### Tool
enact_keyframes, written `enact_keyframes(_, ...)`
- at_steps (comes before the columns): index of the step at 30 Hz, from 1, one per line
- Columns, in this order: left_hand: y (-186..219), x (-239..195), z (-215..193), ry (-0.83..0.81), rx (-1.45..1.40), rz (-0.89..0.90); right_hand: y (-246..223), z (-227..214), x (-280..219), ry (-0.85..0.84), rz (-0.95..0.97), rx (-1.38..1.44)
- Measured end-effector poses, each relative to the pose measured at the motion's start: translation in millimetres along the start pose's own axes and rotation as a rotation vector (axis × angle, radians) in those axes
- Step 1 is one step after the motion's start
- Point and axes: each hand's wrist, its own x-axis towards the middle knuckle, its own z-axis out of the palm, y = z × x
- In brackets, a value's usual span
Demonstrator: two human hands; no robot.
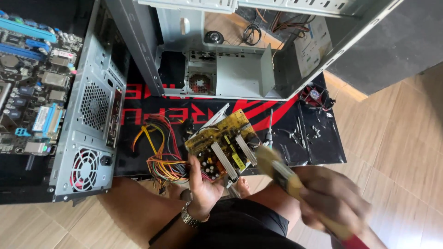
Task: The person uses a screwdriver to remove screws from a computer power supply unit. They then use a brush to clean dust from the power supply and a separate green circuit board.
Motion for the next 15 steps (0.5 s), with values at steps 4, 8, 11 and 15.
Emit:
enact_keyframes(4,6.3,10.9,3.0,-0.027,0.014,-0.007,16.3,10.0,17.8,-0.365,-0.083,0.106)
enact_keyframes(8,3.4,5.8,0.0,0.031,0.414,0.162,26.5,24.9,44.9,-0.347,0.064,0.366)
enact_keyframes(11,27.0,22.4,6.3,-0.001,-0.212,-0.254,26.1,20.9,65.7,-0.566,-0.067,0.313)
enact_keyframes(15,13.5,23.9,0.2,0.024,0.354,0.211,23.7,31.1,71.9,-0.379,0.060,0.398)
